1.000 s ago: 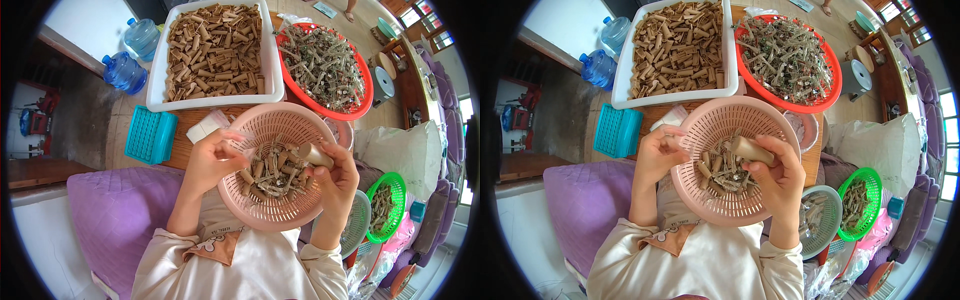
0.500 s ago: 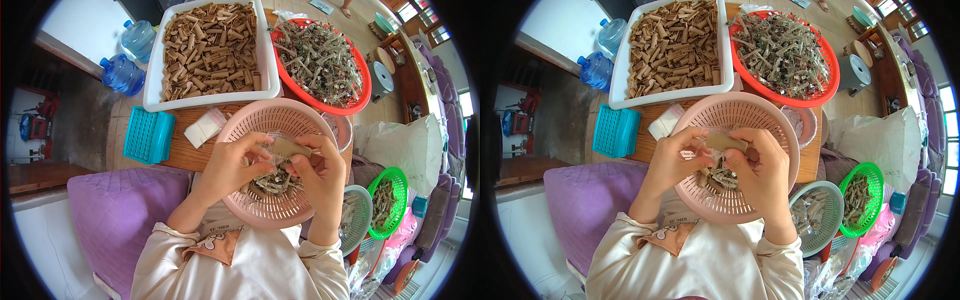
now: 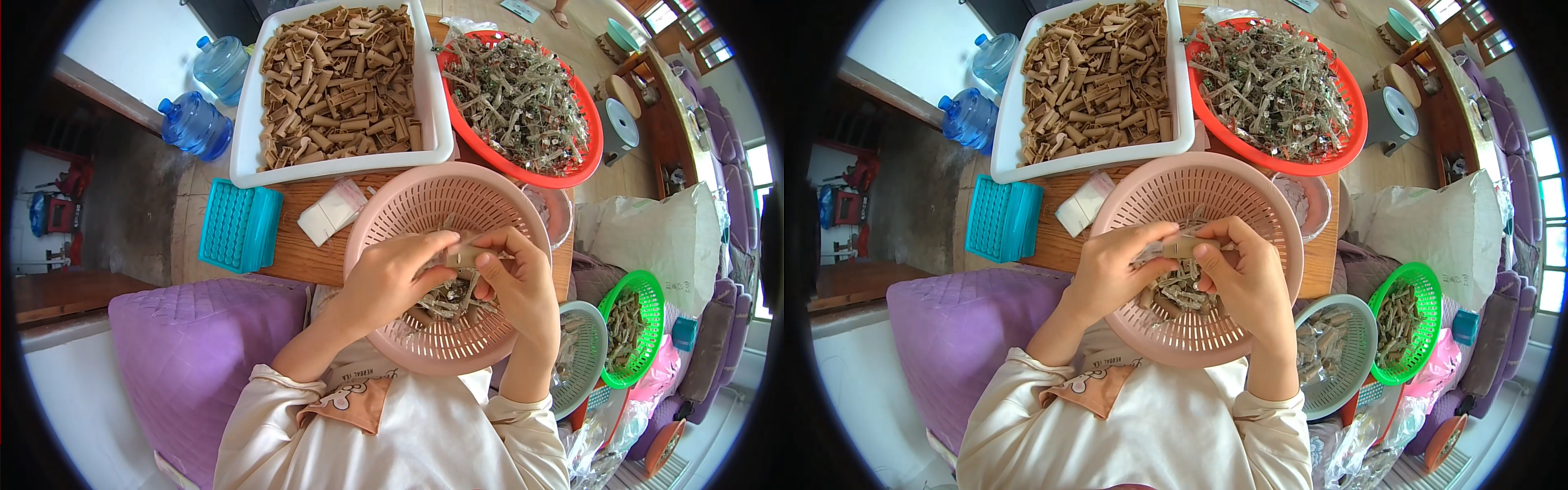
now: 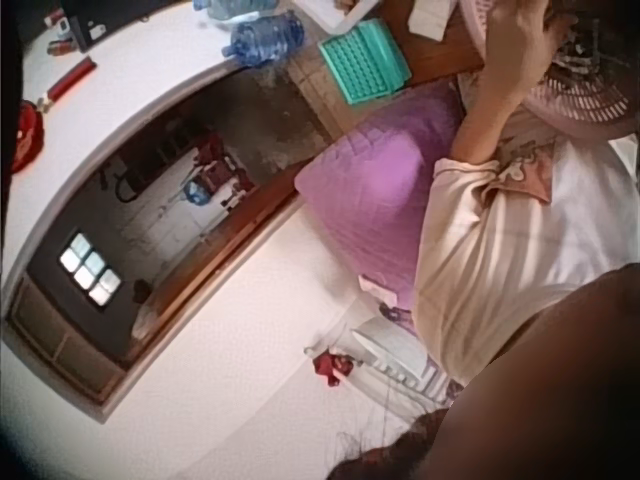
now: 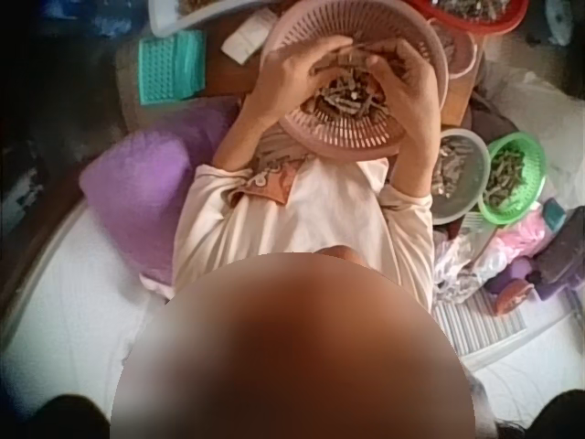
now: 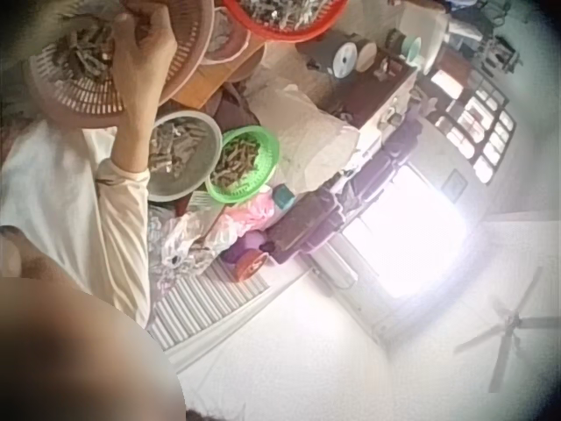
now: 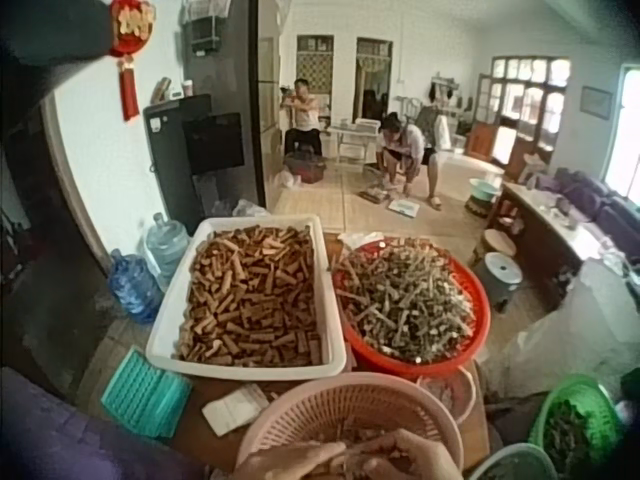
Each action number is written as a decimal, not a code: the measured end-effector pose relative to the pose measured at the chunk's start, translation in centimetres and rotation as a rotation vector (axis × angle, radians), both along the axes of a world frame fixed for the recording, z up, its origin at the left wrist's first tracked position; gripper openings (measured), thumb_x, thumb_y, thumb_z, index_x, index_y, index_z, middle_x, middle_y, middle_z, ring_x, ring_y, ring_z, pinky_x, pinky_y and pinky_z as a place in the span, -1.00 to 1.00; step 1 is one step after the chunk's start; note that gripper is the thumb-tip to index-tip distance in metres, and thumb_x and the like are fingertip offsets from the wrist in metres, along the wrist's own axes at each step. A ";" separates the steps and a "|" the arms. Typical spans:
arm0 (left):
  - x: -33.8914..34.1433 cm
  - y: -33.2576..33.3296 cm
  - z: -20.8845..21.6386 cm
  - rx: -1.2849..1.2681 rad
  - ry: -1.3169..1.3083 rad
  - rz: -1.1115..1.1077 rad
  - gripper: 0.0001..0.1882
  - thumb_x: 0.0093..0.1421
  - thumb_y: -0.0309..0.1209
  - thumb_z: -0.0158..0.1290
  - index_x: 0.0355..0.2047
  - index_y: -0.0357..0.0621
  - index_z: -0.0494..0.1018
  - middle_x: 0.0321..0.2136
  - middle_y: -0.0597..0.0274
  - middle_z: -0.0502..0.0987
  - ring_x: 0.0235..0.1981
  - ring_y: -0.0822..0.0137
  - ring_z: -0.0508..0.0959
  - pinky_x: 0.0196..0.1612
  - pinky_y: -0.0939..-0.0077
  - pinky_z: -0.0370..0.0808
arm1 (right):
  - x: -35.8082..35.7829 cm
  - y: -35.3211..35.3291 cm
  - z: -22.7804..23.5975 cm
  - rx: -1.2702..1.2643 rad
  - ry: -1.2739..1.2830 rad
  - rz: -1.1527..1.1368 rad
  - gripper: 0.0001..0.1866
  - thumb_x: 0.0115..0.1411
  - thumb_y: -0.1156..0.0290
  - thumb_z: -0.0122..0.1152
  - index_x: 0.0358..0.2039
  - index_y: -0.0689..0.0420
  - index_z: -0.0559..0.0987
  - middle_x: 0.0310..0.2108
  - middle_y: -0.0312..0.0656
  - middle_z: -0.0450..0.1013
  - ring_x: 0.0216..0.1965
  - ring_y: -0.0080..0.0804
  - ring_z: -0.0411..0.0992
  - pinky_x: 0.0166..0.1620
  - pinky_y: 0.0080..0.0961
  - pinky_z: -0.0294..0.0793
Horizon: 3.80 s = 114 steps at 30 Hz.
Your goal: The person packs items by taking small plastic bags, inserting cardboard tubes and herb bundles from a basket into each bag, and sealing them by hand.
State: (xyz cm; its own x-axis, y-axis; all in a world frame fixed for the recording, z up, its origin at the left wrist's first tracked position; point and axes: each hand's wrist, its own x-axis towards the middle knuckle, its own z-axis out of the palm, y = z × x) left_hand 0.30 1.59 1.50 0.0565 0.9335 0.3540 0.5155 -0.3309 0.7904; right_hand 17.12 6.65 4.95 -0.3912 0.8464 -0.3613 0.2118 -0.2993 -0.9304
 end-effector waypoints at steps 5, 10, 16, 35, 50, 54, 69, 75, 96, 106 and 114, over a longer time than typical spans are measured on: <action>0.8 -0.1 -0.6 0.166 0.111 0.000 -0.60 -0.08 -0.44 0.15 -0.20 -0.25 0.35 -0.36 0.06 0.49 -0.37 0.15 0.52 -0.31 0.38 0.47 | 0.1 -0.2 -0.5 0.293 -0.214 0.084 -0.80 0.02 0.56 0.14 -0.30 0.29 0.46 -0.56 -0.25 0.40 -0.54 -0.54 0.42 -0.48 -0.70 0.39; 1.4 -0.4 -0.2 -0.100 -0.039 0.001 -0.63 -0.07 -0.45 0.14 -0.22 -0.29 0.36 -0.39 0.03 0.49 -0.41 0.11 0.51 -0.32 0.37 0.47 | -0.9 -0.8 0.0 0.730 -0.306 0.118 -0.69 -0.07 0.54 0.22 -0.24 0.21 0.49 -0.50 -0.13 0.42 -0.48 -0.41 0.45 -0.43 -0.63 0.41; 1.2 -0.1 -1.3 -0.458 -0.411 -0.081 -0.66 -0.07 -0.47 0.16 -0.27 -0.37 0.37 -0.46 0.09 0.50 -0.44 0.35 0.54 -0.36 0.57 0.46 | -0.9 -1.2 -0.9 0.580 -0.184 -0.041 -0.81 -0.11 0.57 0.24 -0.41 0.21 0.48 -0.50 -0.22 0.44 -0.49 -0.35 0.43 -0.45 -0.53 0.41; 0.9 -0.2 -0.6 -0.375 -0.481 -0.063 -0.65 0.03 -0.36 0.12 -0.20 -0.29 0.38 -0.31 0.18 0.50 -0.28 0.36 0.49 -0.25 0.54 0.42 | 0.1 -1.9 -4.1 0.195 0.185 -0.024 -0.70 0.16 0.41 0.02 -0.10 0.25 0.40 -0.15 -0.13 0.37 -0.17 -0.52 0.33 -0.14 -0.60 0.33; 1.0 -0.3 -1.5 0.355 0.333 0.069 -0.84 -0.16 -0.50 0.11 -0.47 -0.14 0.48 -0.37 0.40 0.49 -0.53 0.42 0.37 -0.47 0.57 0.37 | 0.3 -2.2 -2.4 0.932 -0.416 0.314 -0.87 -0.06 0.57 0.08 -0.42 0.24 0.42 -0.61 -0.14 0.36 -0.55 -0.22 0.39 -0.51 -0.38 0.37; 0.0 0.2 -1.0 0.188 0.138 0.073 -0.91 -0.14 -0.53 0.08 -0.57 -0.14 0.40 -0.48 0.34 0.50 -0.51 0.33 0.43 -0.44 0.52 0.41 | 0.4 -2.2 -1.4 0.962 -0.381 0.495 -0.81 -0.11 0.61 0.10 -0.39 0.24 0.48 -0.63 -0.15 0.39 -0.58 -0.21 0.40 -0.51 -0.41 0.38; 0.5 -1.8 -0.2 0.439 0.304 0.106 -0.69 -0.27 -0.59 0.17 -0.40 -0.22 0.52 -0.34 0.27 0.52 -0.59 0.40 0.49 -0.59 0.66 0.41 | -0.4 -2.5 -1.2 0.894 -0.318 0.276 -0.92 -0.05 0.60 0.09 -0.48 0.24 0.42 -0.63 -0.12 0.36 -0.58 -0.21 0.38 -0.52 -0.39 0.35; 0.4 -1.0 -1.0 0.419 0.133 0.088 -0.74 -0.22 -0.55 0.15 -0.41 -0.19 0.51 -0.33 0.32 0.51 -0.65 0.46 0.42 -0.60 0.64 0.40 | -0.6 -2.5 -0.9 0.964 -0.371 0.382 -0.91 -0.10 0.62 0.09 -0.51 0.25 0.41 -0.63 -0.14 0.36 -0.59 -0.17 0.37 -0.52 -0.37 0.35; -0.4 0.9 -0.9 -0.087 -0.702 -0.202 -0.86 0.17 -0.39 -0.22 -0.37 -0.21 0.26 -0.54 0.26 0.30 -0.50 0.52 0.33 -0.41 0.62 0.32 | 0.5 -1.1 -2.1 0.652 0.216 0.006 -0.80 0.12 0.46 0.04 -0.25 0.24 0.53 -0.60 -0.29 0.28 -0.57 -0.59 0.23 -0.45 -0.70 0.24; 1.5 0.9 0.0 0.097 -0.257 0.093 -0.89 0.04 -0.45 0.09 -0.49 -0.23 0.42 -0.64 0.27 0.44 -0.65 0.44 0.41 -0.59 0.62 0.33 | 0.5 -2.2 -2.6 0.047 0.508 -0.200 -0.81 0.15 0.46 -0.02 -0.31 0.29 0.51 -0.44 -0.30 0.42 -0.51 -0.63 0.30 -0.38 -0.72 0.29; 1.0 1.3 -1.8 0.728 0.326 -0.125 -0.74 -0.18 -0.51 0.12 -0.39 -0.13 0.41 -0.50 0.35 0.33 -0.45 0.42 0.42 -0.49 0.61 0.44 | 1.9 -3.5 -4.8 -0.071 0.831 -0.337 -0.70 0.05 0.43 0.03 -0.72 0.06 0.17 -0.64 -0.33 0.16 -0.60 -0.62 0.18 -0.60 -0.67 0.11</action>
